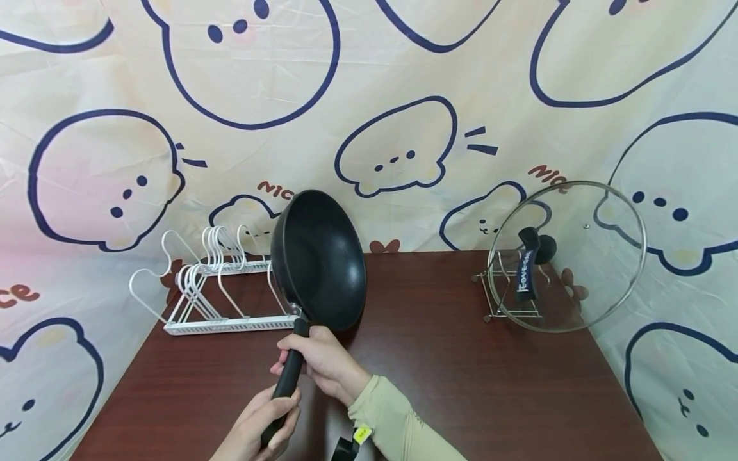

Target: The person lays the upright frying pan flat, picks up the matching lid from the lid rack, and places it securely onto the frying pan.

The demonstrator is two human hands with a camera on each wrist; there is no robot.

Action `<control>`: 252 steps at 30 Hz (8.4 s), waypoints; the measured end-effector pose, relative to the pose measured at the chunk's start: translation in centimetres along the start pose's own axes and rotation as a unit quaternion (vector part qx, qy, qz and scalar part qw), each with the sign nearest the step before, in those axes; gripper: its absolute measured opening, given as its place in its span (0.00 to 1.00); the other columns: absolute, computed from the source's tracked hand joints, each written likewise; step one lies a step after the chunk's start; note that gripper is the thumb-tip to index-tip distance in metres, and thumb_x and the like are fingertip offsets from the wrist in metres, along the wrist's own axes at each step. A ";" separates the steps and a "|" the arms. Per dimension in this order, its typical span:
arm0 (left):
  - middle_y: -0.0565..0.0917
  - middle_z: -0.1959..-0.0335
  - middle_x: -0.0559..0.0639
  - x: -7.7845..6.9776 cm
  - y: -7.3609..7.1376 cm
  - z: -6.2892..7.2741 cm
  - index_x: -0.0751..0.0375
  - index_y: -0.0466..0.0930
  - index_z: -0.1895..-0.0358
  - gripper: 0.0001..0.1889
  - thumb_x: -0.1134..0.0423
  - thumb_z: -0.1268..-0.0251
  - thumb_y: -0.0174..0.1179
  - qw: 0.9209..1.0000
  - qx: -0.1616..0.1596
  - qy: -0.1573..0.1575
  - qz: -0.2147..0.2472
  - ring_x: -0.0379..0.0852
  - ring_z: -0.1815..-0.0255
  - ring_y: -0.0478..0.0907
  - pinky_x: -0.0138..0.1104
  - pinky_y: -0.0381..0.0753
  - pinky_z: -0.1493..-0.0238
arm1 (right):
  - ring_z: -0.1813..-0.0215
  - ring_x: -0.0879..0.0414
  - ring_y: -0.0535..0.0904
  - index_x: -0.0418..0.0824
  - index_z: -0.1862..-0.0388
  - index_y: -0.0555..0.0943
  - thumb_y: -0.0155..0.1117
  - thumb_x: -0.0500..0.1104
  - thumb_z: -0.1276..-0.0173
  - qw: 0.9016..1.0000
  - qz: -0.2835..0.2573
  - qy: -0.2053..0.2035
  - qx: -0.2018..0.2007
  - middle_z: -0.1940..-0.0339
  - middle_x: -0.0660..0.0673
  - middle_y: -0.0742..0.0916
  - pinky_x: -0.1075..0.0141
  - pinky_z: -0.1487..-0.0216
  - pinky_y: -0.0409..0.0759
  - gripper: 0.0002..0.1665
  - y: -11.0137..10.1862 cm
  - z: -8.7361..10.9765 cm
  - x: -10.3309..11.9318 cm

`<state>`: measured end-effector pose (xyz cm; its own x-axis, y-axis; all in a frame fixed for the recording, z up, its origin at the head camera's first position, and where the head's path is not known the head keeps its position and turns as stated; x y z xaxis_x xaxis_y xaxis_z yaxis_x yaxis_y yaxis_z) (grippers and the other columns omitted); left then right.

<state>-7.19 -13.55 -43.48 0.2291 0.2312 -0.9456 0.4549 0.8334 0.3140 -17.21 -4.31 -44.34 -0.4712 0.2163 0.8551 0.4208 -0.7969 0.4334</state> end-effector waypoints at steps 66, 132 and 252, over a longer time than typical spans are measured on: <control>0.70 0.83 0.37 0.5 -0.1 -0.8 0.83 0.54 0.62 0.17 0.66 0.21 0.39 0.999 0.045 0.000 -0.014 0.31 0.90 0.59 0.25 0.55 0.91 | 0.72 0.56 0.88 0.37 0.54 0.68 0.66 0.34 0.35 0.999 -0.034 -0.004 -0.026 0.73 0.42 0.83 0.63 0.58 0.90 0.17 -1.5 -0.4 -0.5; 0.70 0.84 0.38 1.2 -0.1 -1.9 0.87 0.54 0.58 0.17 0.67 0.20 0.40 0.999 0.039 0.011 -0.020 0.30 0.92 0.60 0.32 0.50 0.95 | 0.72 0.55 0.89 0.34 0.48 0.66 0.65 0.34 0.34 0.997 -0.021 -0.027 -0.062 0.75 0.44 0.84 0.60 0.57 0.90 0.21 -3.2 -0.7 -0.9; 0.69 0.86 0.36 2.5 -0.6 -2.8 0.87 0.51 0.69 0.24 0.64 0.18 0.42 0.999 0.042 -0.008 0.015 0.29 0.93 0.61 0.29 0.52 0.94 | 0.71 0.55 0.89 0.34 0.44 0.65 0.66 0.39 0.29 0.997 -0.009 -0.030 -0.076 0.74 0.44 0.85 0.59 0.55 0.90 0.23 -4.2 -1.2 -1.8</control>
<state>-9.30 -12.10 -46.23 0.2568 0.2479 -0.9341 0.5179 0.7808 0.3496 -19.03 -2.02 -48.01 -0.4287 0.2616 0.8647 0.2887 -0.8673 0.4056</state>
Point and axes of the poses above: each hand's wrist, its own z-axis away from the middle knuckle, its own y-axis out of the palm, x = y × z, the point moved 4 cm from there along -z, towards the middle knuckle
